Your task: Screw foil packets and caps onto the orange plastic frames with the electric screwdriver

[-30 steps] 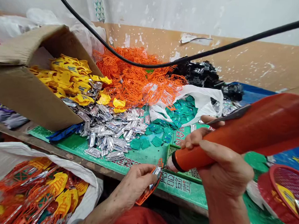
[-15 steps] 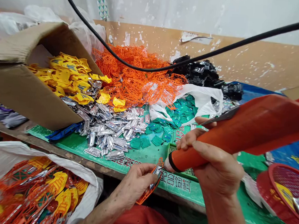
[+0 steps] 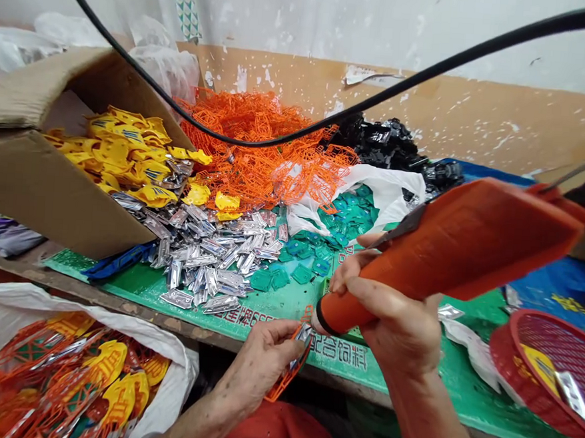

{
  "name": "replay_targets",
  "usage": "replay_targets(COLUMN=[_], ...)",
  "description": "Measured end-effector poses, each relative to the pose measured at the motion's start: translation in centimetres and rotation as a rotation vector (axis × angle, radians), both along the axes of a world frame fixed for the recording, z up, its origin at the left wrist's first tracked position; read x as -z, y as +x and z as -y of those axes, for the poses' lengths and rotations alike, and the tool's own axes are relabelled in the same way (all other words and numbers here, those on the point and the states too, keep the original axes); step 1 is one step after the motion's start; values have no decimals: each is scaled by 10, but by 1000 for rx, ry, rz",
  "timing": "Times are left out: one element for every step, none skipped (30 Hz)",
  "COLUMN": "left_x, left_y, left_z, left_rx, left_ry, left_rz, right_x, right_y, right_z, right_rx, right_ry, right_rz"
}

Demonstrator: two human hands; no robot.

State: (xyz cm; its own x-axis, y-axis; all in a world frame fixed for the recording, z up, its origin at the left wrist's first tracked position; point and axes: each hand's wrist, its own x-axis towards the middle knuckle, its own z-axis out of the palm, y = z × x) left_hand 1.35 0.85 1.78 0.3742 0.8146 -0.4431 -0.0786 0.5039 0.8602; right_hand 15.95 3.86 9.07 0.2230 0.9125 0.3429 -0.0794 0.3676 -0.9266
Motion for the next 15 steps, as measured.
replay_targets(left_x=[0,0,1,2,3,4,5,5,4,2,-1,-4,-7,-10,-12], left_y=[1,1,2,2,2,1,0,-2,-5,-9,-13,-18,-22,-26,-28], left_z=[0,1,1,2,2,2,1,1,0,-2,-3,-5,-7,-8,-10], left_rx=[-5,-12,-21,-27,-33,-40,-51,-70,-96,-133,-180,-232,-281,-320,-348], left_ry=[4,8,10,7,-3,-16,-28,-34,-34,-31,-29,-32,-42,-58,-74], left_rz=[-2,-2,2,14,26,34,33,26,18,16,26,45,69,92,111], right_x=[1,3,3,4,4,3,1,-2,-5,-7,-10,-12,-12,-11,-9], right_y=[-1,-1,-2,-3,-4,-4,-3,-2,1,4,9,15,21,28,34], right_z=[0,0,0,0,1,2,3,4,5,5,5,4,3,1,-1], right_rx=[1,-3,-11,-21,-34,-50,-62,-71,-70,-57,-33,2,46,95,144], right_ry=[-4,-13,-20,-21,-20,-18,-14,-9,2,23,48,75,93,102,102], right_rz=[-9,-28,-46,-51,-55,-66,-87,-116,-150,-182,-208,-223,-229,-224,-209])
